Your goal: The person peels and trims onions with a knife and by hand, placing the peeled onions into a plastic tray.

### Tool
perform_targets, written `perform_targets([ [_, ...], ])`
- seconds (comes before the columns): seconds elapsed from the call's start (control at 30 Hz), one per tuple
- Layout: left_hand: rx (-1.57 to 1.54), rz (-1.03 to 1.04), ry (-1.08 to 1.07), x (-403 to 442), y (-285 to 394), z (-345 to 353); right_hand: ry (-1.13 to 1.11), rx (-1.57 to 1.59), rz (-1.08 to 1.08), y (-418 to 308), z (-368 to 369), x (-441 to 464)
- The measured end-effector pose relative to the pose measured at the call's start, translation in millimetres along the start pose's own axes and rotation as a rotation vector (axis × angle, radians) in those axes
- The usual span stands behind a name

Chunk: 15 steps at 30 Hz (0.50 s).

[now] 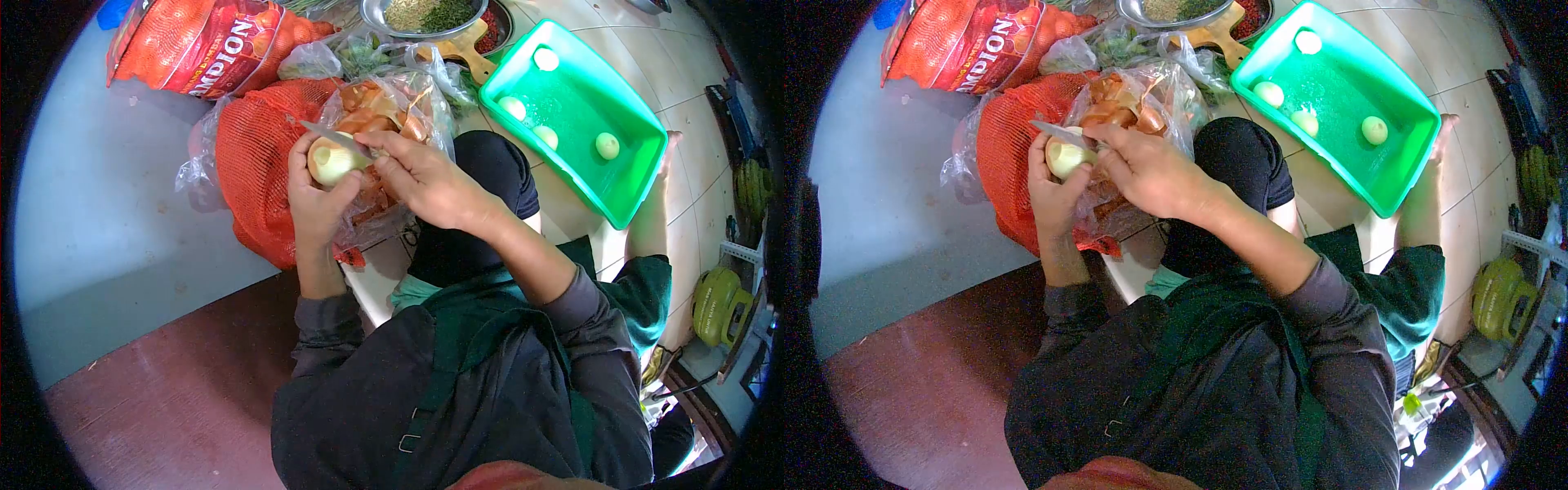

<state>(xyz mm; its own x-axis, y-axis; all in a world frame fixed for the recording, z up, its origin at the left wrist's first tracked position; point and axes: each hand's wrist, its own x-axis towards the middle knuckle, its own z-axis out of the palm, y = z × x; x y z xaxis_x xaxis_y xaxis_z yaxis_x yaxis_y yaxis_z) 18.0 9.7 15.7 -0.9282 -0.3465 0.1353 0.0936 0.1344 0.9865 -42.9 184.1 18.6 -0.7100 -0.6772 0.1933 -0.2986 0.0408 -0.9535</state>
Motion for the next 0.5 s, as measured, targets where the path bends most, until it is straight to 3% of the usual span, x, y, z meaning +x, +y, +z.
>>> perform_targets([
  [0.3,0.150,0.095,-0.041,-1,3,5,0.016,-0.190,-0.077,-9,3,-5],
  [0.5,0.139,0.044,-0.030,-4,7,10,0.006,-0.348,0.023,-18,3,-7],
])
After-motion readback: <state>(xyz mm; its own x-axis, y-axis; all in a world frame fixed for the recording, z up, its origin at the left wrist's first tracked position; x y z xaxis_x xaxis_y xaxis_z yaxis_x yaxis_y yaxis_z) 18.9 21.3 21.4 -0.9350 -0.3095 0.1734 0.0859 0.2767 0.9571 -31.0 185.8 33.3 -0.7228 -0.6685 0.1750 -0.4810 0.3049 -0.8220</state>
